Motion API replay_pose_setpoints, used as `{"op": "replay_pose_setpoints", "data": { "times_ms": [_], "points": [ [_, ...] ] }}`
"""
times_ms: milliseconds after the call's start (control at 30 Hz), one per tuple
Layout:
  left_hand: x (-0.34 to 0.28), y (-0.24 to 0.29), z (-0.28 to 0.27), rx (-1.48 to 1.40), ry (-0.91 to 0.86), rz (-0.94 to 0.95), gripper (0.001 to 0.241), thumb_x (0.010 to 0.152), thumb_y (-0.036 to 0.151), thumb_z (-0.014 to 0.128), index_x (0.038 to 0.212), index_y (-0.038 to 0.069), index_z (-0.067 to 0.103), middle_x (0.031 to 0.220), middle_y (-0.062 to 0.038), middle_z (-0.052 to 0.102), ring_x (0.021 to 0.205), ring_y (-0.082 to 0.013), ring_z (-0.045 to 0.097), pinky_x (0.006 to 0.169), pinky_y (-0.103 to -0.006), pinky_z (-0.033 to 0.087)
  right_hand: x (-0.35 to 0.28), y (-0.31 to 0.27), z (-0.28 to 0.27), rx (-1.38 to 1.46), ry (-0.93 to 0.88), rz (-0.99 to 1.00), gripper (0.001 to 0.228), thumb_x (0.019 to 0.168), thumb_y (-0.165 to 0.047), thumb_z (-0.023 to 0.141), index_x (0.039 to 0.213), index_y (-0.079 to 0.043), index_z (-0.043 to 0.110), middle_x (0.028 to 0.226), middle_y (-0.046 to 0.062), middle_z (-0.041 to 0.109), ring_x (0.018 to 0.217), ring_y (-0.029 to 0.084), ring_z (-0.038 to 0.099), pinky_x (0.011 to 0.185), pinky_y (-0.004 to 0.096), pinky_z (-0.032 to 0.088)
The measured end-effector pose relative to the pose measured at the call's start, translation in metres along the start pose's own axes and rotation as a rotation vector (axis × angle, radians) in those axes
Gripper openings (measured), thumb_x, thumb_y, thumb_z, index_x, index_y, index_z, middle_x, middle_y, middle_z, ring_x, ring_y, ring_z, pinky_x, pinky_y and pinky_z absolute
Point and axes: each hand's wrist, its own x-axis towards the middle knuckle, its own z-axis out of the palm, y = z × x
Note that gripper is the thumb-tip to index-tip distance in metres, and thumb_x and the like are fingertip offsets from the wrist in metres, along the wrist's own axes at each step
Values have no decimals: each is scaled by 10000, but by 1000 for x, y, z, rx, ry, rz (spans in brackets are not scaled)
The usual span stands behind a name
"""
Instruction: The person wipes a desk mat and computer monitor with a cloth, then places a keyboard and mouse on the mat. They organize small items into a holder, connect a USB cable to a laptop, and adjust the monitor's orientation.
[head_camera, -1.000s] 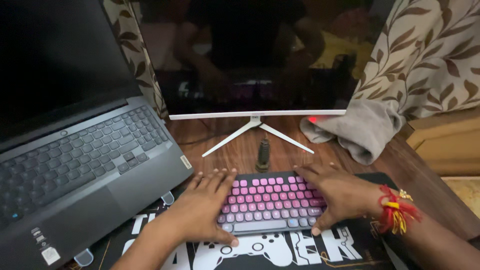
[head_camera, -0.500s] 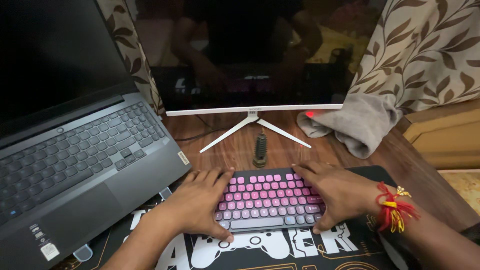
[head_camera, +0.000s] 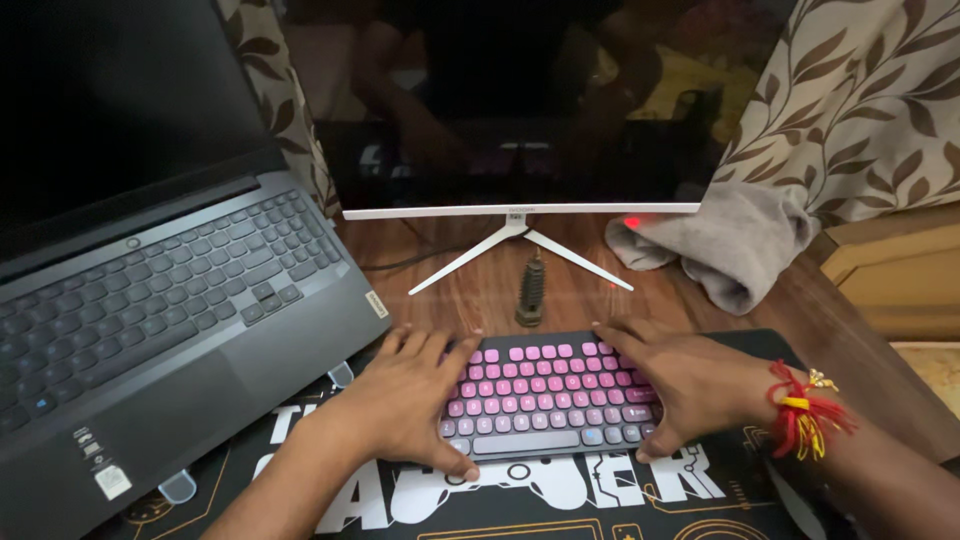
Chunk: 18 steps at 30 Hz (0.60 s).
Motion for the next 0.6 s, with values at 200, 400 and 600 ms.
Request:
{"op": "replay_pose_setpoints", "data": {
  "times_ms": [200,400,600],
  "points": [
    [-3,-1,2,-41,-1,18,1403,475,674,890,1530,-19,278,1351,-252,476,1336,-407,414,1151,-504,271,-4,-3,0,-3,9,-31,1372,492,-474,959,1545,21,233,1555,216,344,1340,353,466,1098,373,421],
    [-5,-1,5,-38,-30,15,1431,460,704,883,1544,1,268,1356,-246,471,1326,-408,419,1121,-492,304,-6,-6,3,-6,16,-29,1378,471,-480,970,1541,-2,244,1562,194,344,1338,352,463,1101,379,410],
    [-3,-2,7,-42,-26,25,1446,470,709,896,1570,36,242,1496,-302,362,1400,-454,343,1161,-557,218,-6,-10,-1,-10,-47,36,1377,478,-491,950,1557,-31,228,1574,163,337,1347,312,465,1115,368,412]
  ]
}}
